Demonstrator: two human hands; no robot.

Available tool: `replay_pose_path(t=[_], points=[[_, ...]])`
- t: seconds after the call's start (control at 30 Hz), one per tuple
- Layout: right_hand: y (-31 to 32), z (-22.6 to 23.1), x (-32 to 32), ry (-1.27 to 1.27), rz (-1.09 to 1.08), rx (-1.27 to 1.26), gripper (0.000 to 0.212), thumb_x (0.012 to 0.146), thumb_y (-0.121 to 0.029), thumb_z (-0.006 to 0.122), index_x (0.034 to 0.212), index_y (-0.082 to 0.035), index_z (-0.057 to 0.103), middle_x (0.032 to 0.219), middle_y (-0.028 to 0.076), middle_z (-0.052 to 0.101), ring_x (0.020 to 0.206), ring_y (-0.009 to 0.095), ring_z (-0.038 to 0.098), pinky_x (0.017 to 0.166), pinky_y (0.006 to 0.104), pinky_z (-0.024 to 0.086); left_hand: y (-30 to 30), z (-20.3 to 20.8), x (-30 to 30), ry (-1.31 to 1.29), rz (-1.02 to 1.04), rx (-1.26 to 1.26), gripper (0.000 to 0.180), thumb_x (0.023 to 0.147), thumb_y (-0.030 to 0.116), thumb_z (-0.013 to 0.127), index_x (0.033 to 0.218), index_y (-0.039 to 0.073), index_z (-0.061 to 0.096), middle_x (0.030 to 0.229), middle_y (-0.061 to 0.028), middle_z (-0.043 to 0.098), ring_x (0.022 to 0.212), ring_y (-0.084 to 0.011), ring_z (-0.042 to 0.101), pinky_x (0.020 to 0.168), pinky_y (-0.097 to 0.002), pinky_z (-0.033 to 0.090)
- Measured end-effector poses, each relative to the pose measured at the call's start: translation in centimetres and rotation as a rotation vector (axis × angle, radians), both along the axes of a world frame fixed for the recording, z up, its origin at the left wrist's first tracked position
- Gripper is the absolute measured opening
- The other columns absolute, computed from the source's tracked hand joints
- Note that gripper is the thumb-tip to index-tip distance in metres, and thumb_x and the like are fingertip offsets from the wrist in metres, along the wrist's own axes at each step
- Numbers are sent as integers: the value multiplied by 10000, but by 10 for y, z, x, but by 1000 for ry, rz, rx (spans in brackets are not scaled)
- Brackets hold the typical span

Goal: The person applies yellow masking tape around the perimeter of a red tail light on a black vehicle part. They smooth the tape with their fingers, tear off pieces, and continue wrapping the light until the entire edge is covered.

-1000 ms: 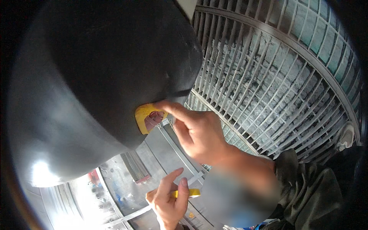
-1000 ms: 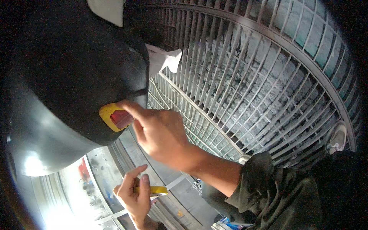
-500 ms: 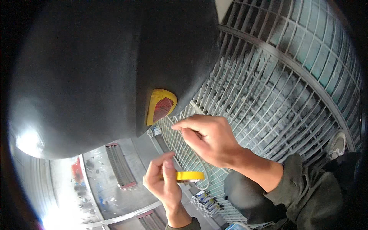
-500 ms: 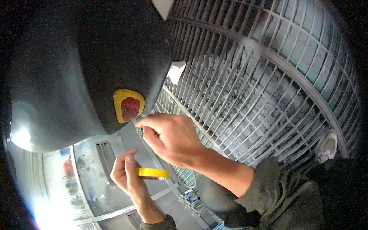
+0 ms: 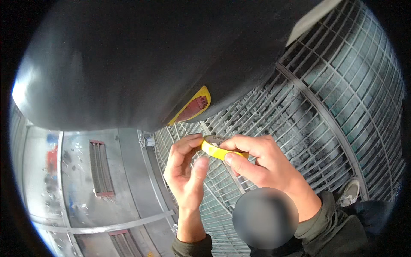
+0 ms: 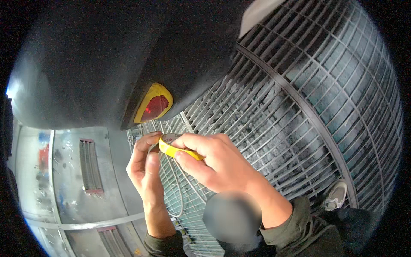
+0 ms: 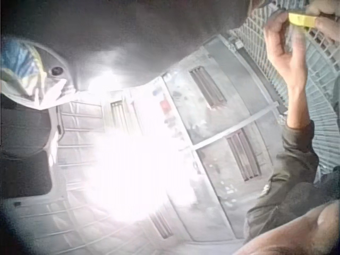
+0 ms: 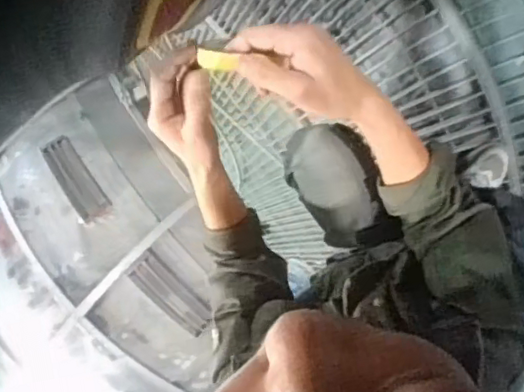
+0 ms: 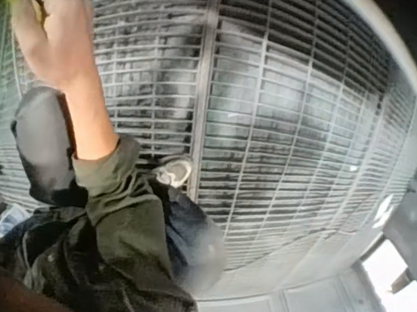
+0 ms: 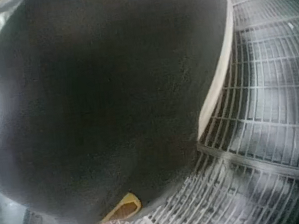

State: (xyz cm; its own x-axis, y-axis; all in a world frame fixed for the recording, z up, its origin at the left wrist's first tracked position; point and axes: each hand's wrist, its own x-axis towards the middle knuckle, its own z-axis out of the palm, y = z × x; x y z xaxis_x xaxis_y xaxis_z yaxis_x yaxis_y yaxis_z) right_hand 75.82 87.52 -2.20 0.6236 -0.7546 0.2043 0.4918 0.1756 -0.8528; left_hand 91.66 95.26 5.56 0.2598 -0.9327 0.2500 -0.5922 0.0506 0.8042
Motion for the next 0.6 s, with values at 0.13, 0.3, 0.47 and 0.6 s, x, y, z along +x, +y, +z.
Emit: replay_pose_path(t=[0.13, 0.3, 0.47, 0.6], points=[[3, 5, 8, 95, -124, -271, 160, 940, -122, 616, 1019, 11, 654, 850, 195, 683, 756, 386, 670, 662, 430, 517, 8, -7, 6, -64, 46, 23, 385, 801, -2, 818, 1151, -35, 662, 1172, -118, 610, 1075, -194, 612, 923, -323, 544], [-11, 15, 15, 279, -110, -520, 145, 951, -117, 630, 1002, 17, 638, 831, 179, 673, 751, 351, 670, 650, 417, 508, 5, -14, 12, 444, 167, 6, 223, 858, -27, 786, 1048, -29, 669, 1031, -48, 655, 943, -133, 634, 861, -274, 530], [-24, 24, 24, 423, -95, -702, 176, 964, -133, 641, 1057, 14, 663, 827, 157, 693, 725, 323, 691, 626, 386, 515, 4, -41, 33, 550, 95, -87, 102, 912, -3, 741, 992, -44, 693, 1013, -58, 691, 908, -121, 649, 838, -262, 529], [-25, 44, 37, 498, -108, -817, 223, 980, -169, 635, 1101, 16, 665, 693, 140, 671, 599, 270, 681, 552, 346, 494, 3, -54, 41, 768, 118, -175, 127, 935, 40, 728, 1036, -37, 715, 969, -67, 723, 873, -133, 674, 830, -275, 553]])
